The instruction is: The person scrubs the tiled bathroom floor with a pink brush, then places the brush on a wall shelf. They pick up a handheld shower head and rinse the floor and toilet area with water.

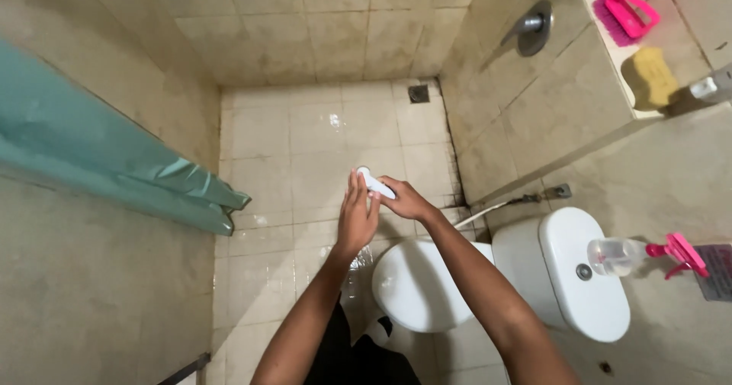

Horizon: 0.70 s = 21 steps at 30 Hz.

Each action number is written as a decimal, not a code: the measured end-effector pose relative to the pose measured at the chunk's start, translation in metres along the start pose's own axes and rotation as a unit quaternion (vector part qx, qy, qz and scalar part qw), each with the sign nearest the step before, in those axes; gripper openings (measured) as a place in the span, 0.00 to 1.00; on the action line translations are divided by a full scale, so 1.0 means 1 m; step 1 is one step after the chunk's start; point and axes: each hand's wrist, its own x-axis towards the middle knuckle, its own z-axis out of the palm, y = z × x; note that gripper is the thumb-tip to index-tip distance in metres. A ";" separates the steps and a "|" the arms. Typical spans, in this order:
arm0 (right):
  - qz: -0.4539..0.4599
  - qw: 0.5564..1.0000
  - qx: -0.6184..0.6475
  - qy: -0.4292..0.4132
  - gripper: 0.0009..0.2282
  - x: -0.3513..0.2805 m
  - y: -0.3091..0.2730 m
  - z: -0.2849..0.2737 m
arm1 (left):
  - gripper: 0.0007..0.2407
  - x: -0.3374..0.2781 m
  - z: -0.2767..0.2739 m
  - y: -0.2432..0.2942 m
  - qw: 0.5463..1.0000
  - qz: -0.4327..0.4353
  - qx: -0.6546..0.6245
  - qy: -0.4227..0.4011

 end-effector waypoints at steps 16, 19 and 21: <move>0.071 0.993 -0.010 0.098 0.15 0.020 0.043 -0.039 | 0.28 0.092 0.045 -0.029 0.987 0.033 -0.016 -0.159; 0.184 0.977 0.037 0.105 0.17 0.018 0.007 -0.055 | 0.27 0.107 0.056 -0.034 0.984 0.069 -0.018 -0.163; 0.274 0.956 0.060 0.090 0.20 0.016 0.002 -0.063 | 0.26 0.113 0.059 -0.035 0.981 0.099 -0.017 -0.167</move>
